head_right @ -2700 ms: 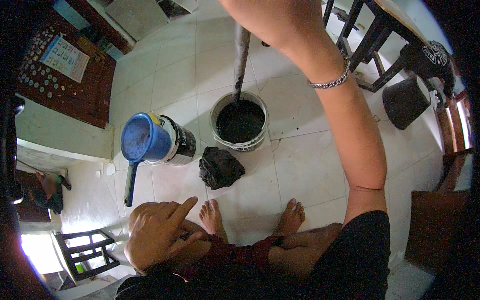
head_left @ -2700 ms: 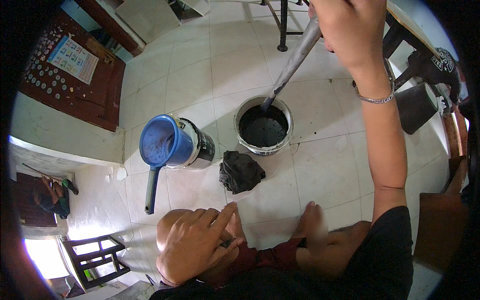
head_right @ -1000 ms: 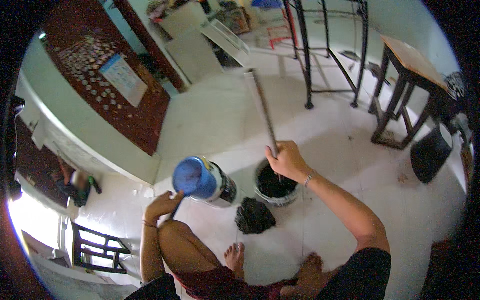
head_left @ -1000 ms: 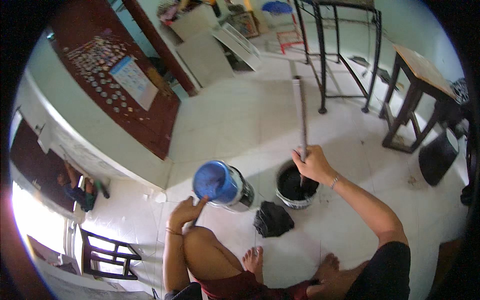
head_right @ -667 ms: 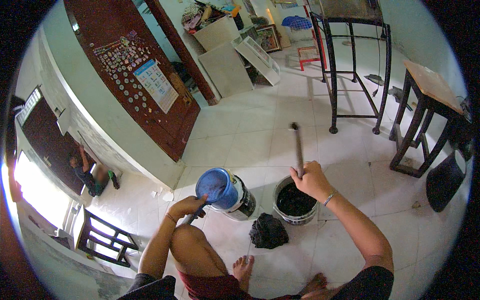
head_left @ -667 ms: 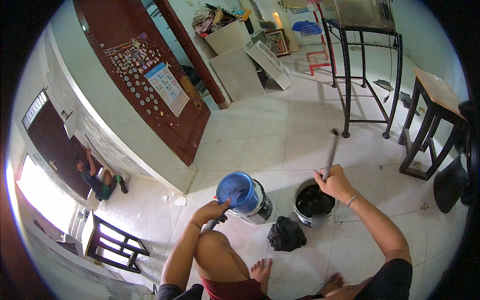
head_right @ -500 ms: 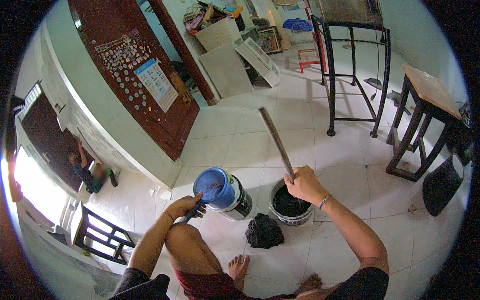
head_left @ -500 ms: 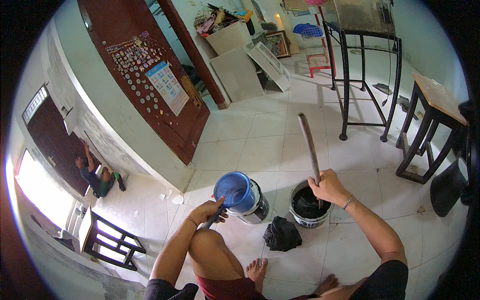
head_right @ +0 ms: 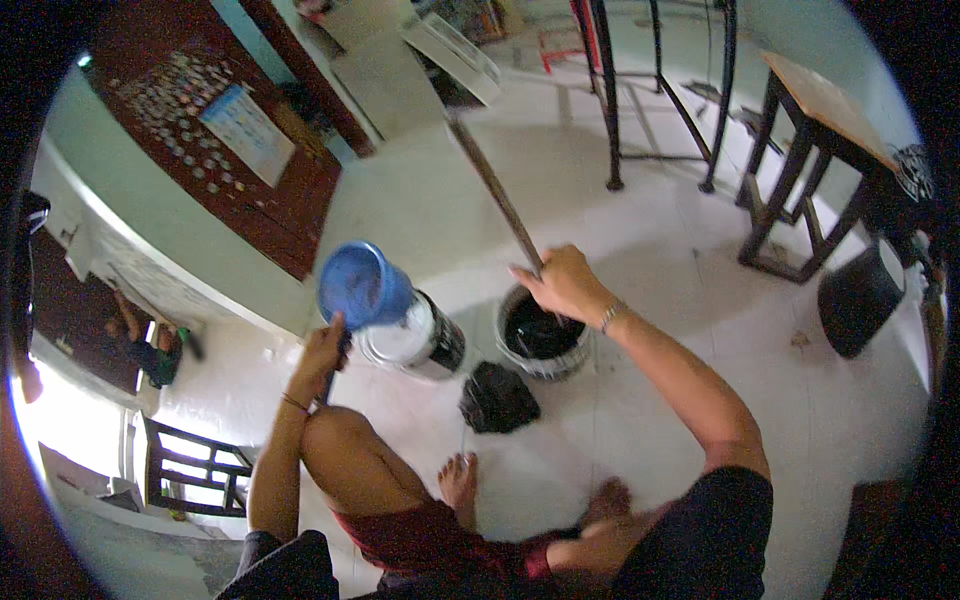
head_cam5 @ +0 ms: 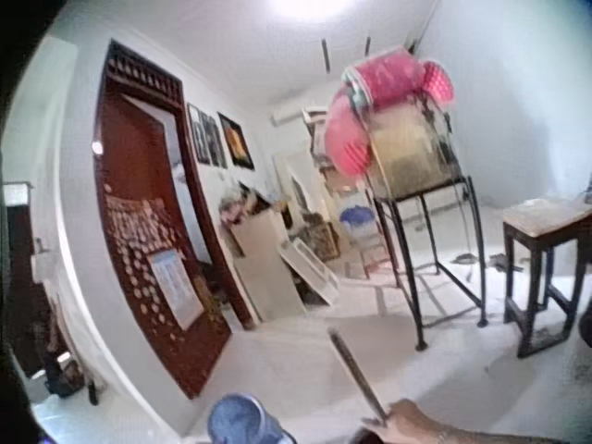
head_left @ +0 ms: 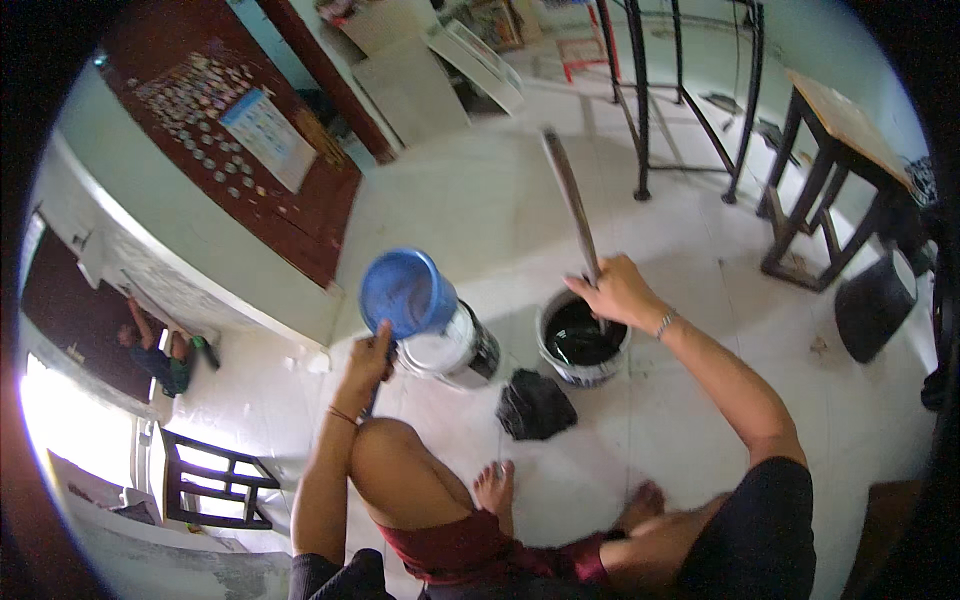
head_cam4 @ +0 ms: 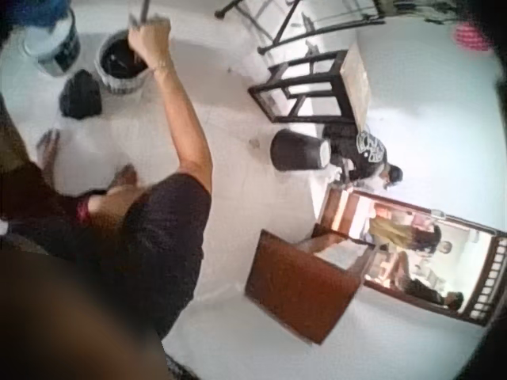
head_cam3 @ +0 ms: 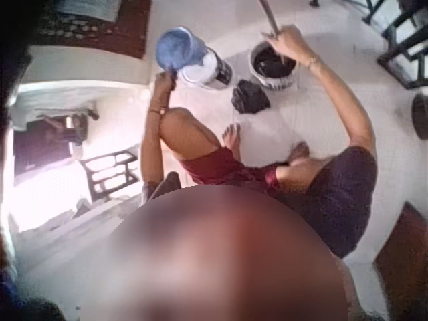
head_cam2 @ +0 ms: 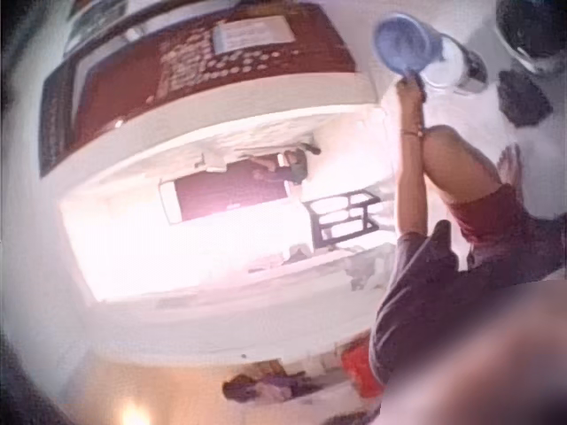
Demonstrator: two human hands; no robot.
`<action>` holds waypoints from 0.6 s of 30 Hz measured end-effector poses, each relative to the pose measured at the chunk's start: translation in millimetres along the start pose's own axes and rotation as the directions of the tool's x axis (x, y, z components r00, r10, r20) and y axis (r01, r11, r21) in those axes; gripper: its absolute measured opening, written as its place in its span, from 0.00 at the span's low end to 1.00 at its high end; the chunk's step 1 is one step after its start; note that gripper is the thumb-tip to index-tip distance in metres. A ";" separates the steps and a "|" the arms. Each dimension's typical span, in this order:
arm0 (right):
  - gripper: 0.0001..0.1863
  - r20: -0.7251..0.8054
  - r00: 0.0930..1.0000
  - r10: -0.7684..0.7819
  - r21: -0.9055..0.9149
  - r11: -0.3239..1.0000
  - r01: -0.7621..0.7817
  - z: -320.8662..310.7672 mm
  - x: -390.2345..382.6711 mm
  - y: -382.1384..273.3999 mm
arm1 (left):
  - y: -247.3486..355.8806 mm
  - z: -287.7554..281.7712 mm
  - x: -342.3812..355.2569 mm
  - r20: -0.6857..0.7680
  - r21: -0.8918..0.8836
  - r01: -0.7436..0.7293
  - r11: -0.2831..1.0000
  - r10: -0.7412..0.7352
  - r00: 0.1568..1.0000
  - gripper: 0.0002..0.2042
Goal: The person sits on the floor and pours water from a blue plastic jug into a white bucket containing dark paint. They then use a long metal rod to stir the mixture repeatedly, blending the water into the paint.
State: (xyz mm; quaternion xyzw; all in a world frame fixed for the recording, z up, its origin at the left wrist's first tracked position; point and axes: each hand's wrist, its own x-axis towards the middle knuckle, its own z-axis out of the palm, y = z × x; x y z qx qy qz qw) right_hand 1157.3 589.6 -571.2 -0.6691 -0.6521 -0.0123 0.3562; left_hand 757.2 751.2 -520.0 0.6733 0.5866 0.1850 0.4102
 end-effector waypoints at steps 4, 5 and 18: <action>0.32 0.251 0.898 0.362 0.580 0.686 -0.439 -2.9 1.1 -7.8 | 20.5 17.0 -8.5 0.122 -0.087 -0.051 0.995 0.061 0.991 0.26; 0.32 0.223 0.898 0.379 0.557 0.707 -0.436 -3.1 3.0 -8.4 | 26.8 22.1 -11.1 0.157 -0.116 -0.045 0.992 0.063 0.986 0.23; 0.26 0.084 0.902 0.424 0.224 0.874 -0.432 -14.7 1.3 -11.1 | 53.0 102.5 8.3 0.290 0.263 -0.391 0.882 0.314 0.904 0.25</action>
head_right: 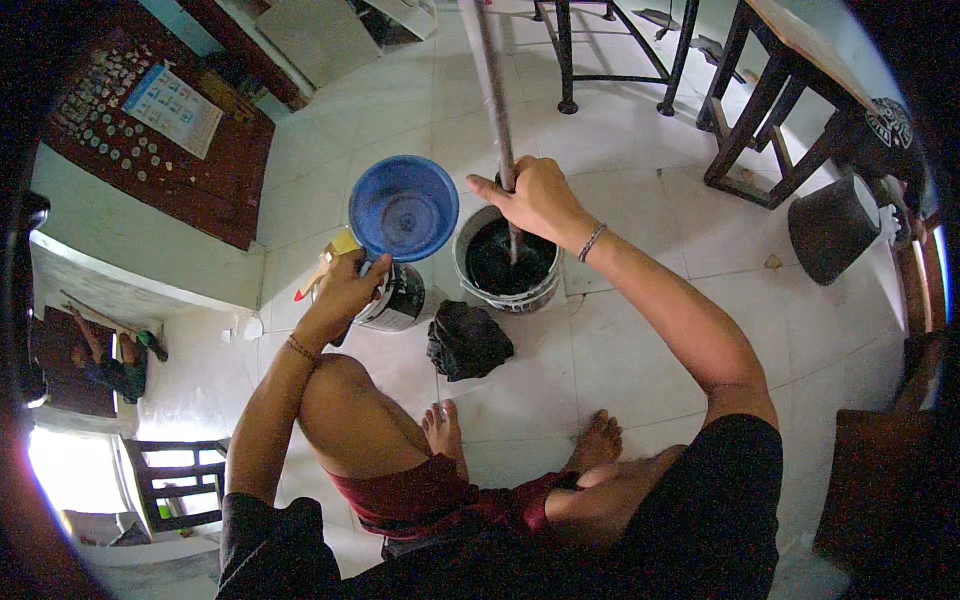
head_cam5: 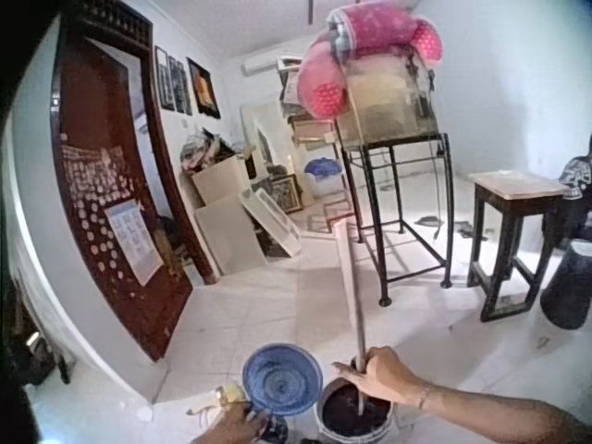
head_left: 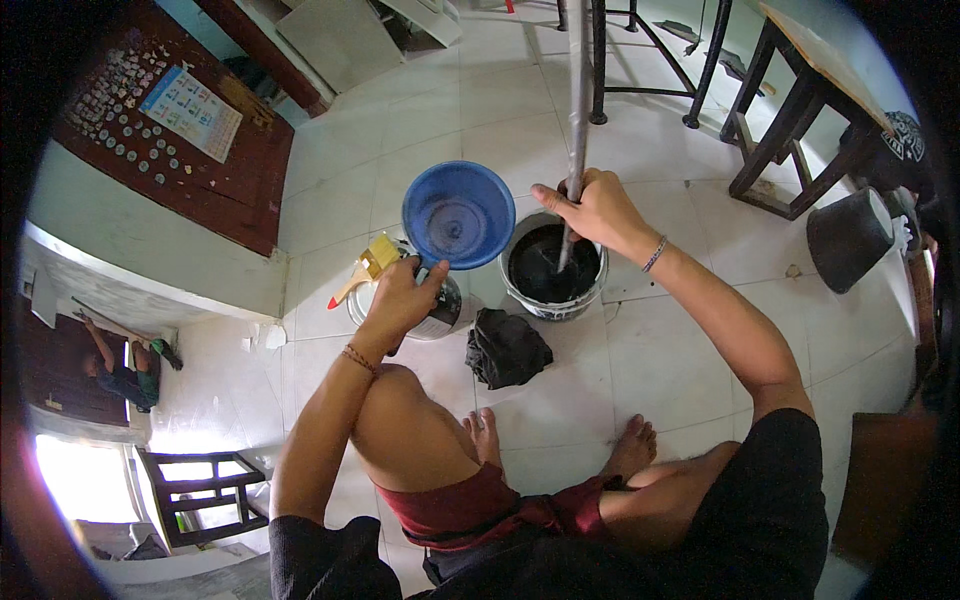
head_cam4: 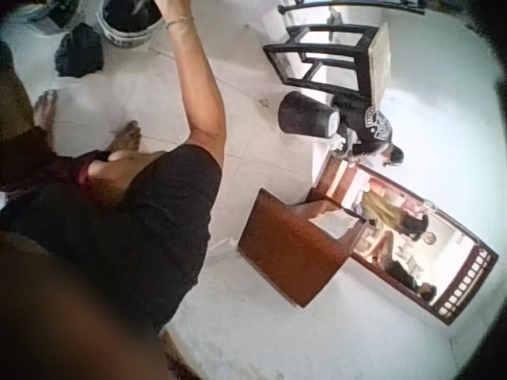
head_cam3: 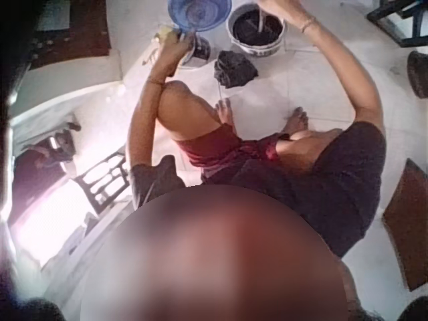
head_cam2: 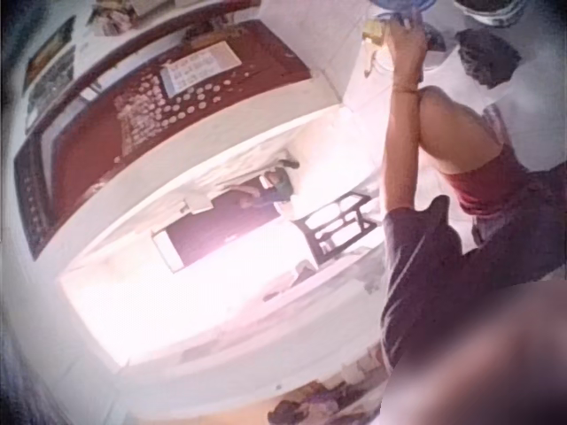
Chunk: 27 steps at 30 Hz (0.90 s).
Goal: The person sits on the floor and pours water from a blue plastic jug into a white bucket containing dark paint. They then use a long metal rod to stir the mixture repeatedly, blending the water into the paint.
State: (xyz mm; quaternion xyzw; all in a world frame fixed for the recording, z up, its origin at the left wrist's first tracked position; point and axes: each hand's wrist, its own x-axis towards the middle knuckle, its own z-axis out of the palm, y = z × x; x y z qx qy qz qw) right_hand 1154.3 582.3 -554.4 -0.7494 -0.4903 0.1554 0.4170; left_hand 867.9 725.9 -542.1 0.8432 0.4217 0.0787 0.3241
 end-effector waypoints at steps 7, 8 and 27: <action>0.17 0.009 0.986 -0.169 -0.033 0.985 0.169 -26.6 -0.2 0.8 | 15.2 23.0 10.0 -0.065 0.212 -0.169 0.963 0.186 0.980 0.24; 0.16 0.049 0.984 -0.174 -0.076 0.981 0.177 -28.9 -1.8 2.0 | 16.9 24.5 10.9 -0.055 0.202 -0.158 0.966 0.173 0.983 0.25; 0.14 0.178 0.961 -0.212 -0.039 0.974 0.222 -19.5 -17.9 0.6 | 25.9 38.4 17.2 -0.007 0.414 -0.202 0.887 0.225 0.974 0.18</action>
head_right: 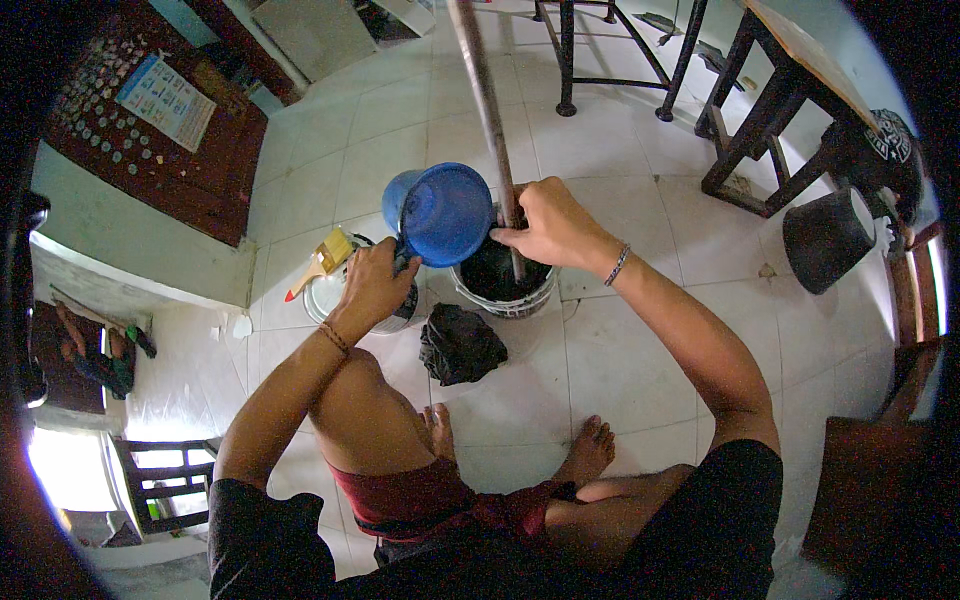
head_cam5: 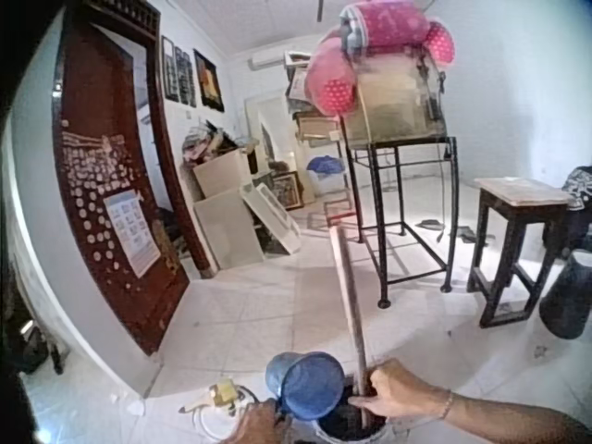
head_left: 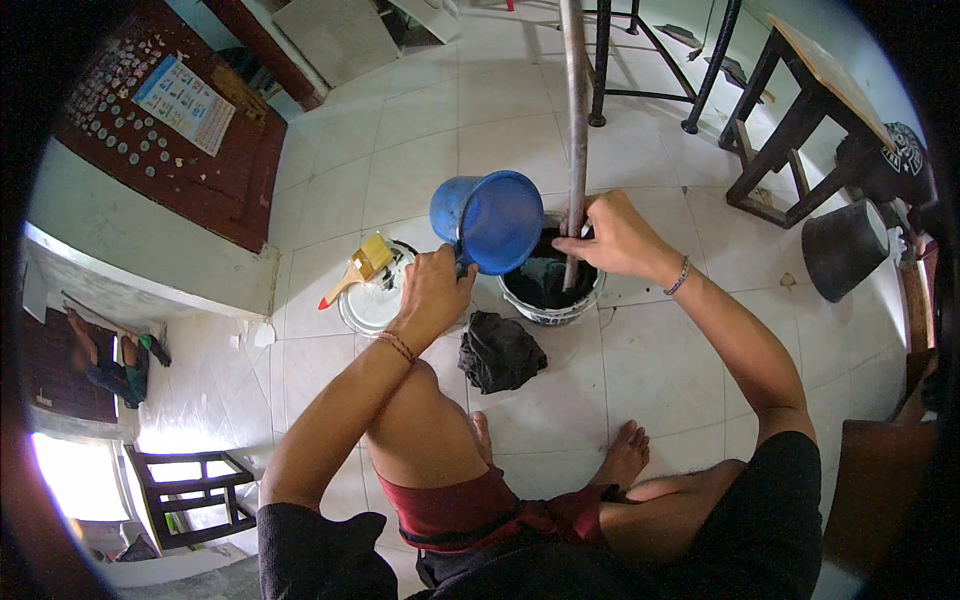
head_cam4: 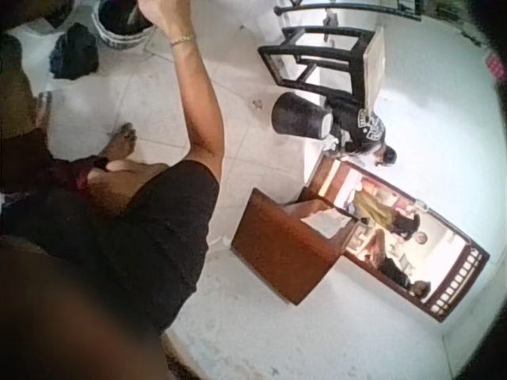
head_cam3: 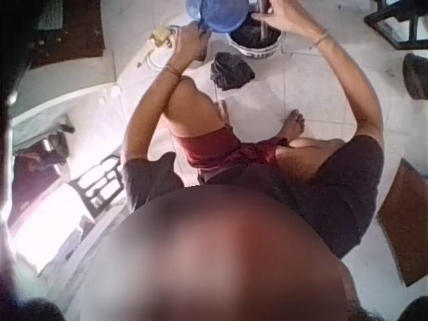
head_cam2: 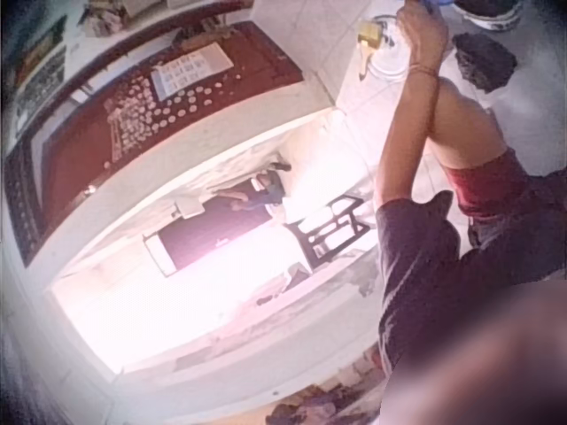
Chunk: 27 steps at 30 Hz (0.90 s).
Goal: The person sits on the floor and pours water from a blue plastic jug into a white bucket containing dark paint. They then use a long metal rod to stir the mixture repeatedly, blending the water into the paint.
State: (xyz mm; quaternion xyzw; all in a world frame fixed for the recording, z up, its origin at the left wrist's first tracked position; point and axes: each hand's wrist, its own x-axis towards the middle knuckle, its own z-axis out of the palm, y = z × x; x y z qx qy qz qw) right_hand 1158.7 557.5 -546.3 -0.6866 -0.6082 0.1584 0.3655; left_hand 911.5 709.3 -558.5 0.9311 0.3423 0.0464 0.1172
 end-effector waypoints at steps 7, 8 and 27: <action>0.13 -0.167 0.982 -0.087 -0.165 0.985 0.059 -3.8 3.1 9.9 | 9.2 -3.6 1.2 -0.065 0.022 -0.040 0.999 0.041 0.997 0.16; 0.13 -0.147 0.984 -0.099 -0.167 0.983 0.074 -2.5 3.1 10.5 | 10.3 -4.3 1.5 -0.069 0.029 -0.046 0.999 0.048 0.996 0.16; 0.12 -0.104 0.994 0.024 0.087 0.996 -0.015 13.2 -6.0 4.3 | 26.0 -12.6 -0.2 -0.059 0.035 -0.072 0.997 0.074 0.996 0.13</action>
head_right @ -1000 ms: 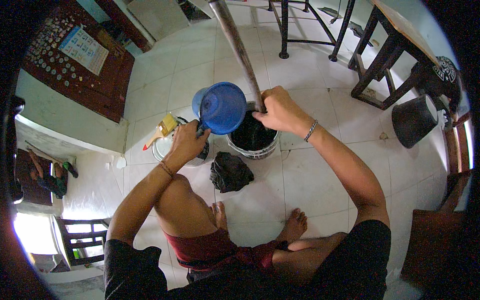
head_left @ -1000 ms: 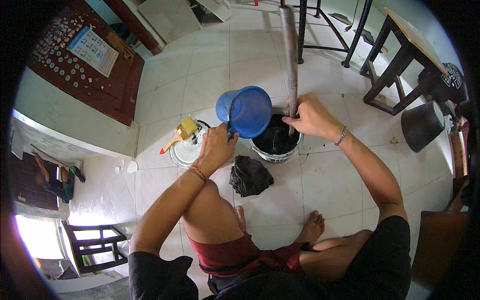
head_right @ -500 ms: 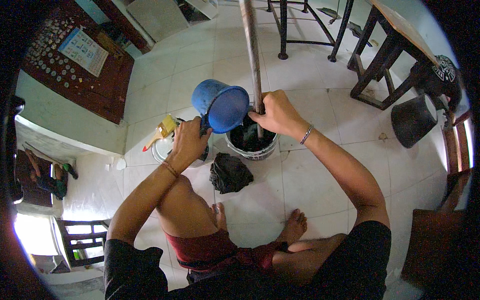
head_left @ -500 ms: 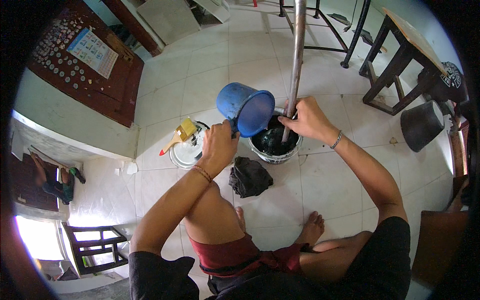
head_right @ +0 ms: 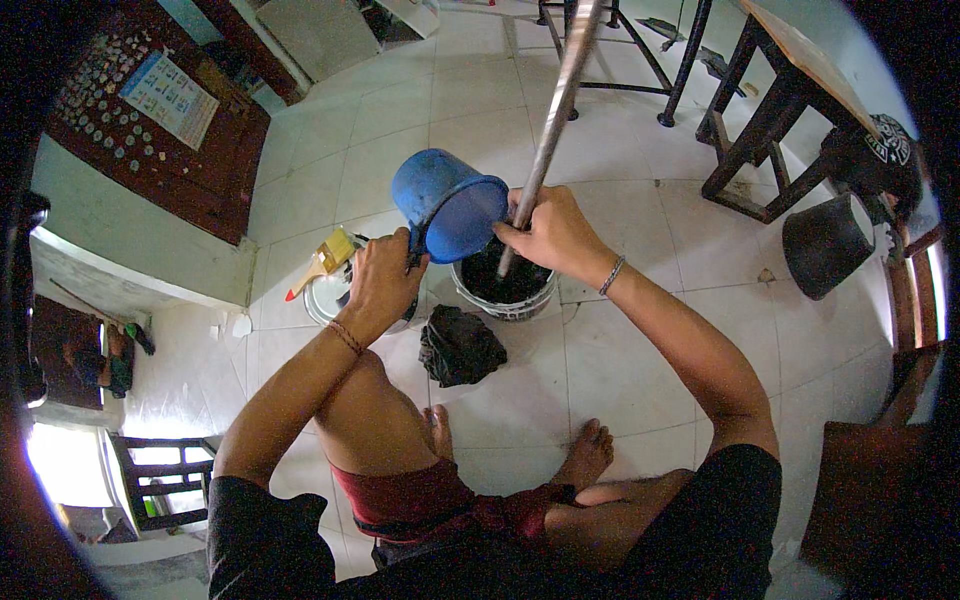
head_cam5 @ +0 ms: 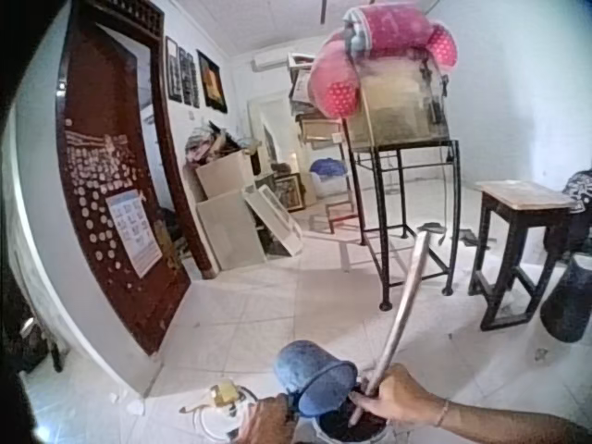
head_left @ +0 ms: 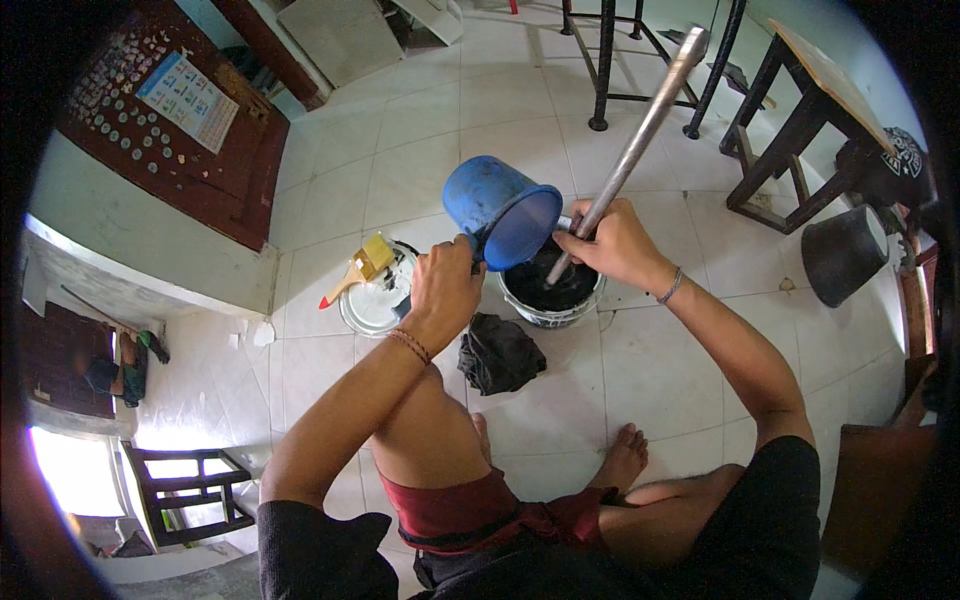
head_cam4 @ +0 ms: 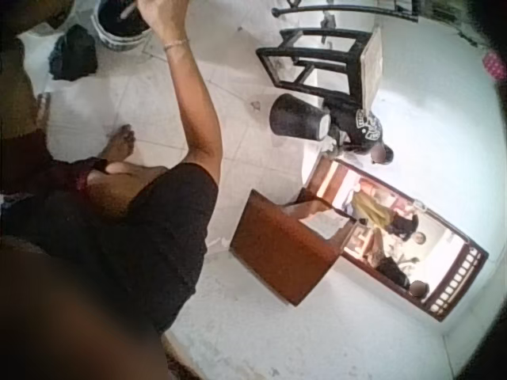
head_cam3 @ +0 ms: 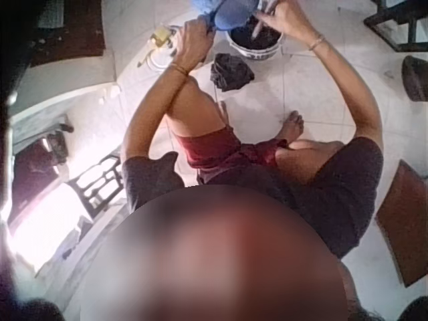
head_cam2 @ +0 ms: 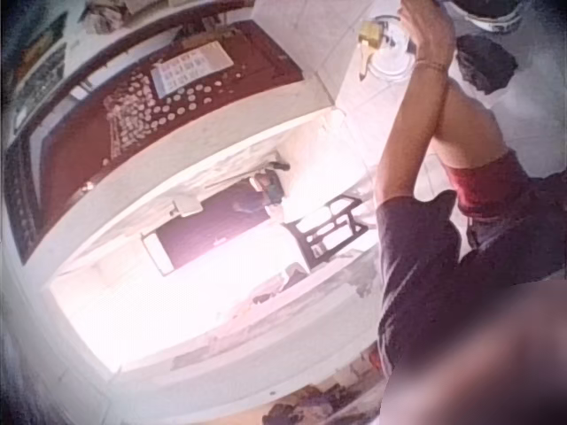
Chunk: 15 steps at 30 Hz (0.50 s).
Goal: The person sits on the floor and pours water from a blue plastic jug into a white bucket containing dark paint. They then use a long metal rod to stir the mixture repeatedly, blending the water into the paint.
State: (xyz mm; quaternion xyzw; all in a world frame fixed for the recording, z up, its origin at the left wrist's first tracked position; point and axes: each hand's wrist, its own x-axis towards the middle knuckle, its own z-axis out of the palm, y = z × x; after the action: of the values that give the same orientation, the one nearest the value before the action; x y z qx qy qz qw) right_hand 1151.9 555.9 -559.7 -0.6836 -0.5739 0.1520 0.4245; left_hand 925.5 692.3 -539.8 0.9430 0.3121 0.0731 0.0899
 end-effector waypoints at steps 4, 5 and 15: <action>0.12 -0.069 0.991 -0.118 -0.085 0.990 0.112 2.1 3.3 4.1 | -0.2 1.4 0.7 -0.059 0.004 -0.012 1.000 0.012 0.998 0.13; 0.12 -0.082 0.975 -0.205 -0.138 0.972 0.192 3.1 4.0 5.2 | -0.4 1.2 1.0 -0.064 0.002 -0.012 1.000 0.012 0.998 0.13; 0.13 0.025 0.993 -0.112 -0.059 0.992 0.113 4.5 -0.1 -1.3 | 7.1 0.7 1.2 -0.085 -0.047 -0.004 0.999 0.000 0.996 0.13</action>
State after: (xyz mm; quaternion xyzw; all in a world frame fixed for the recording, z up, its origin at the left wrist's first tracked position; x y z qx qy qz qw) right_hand 1147.9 557.6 -561.3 -0.6609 -0.6205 0.1178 0.4054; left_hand 930.7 687.3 -538.9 0.9369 0.3130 0.1205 0.0985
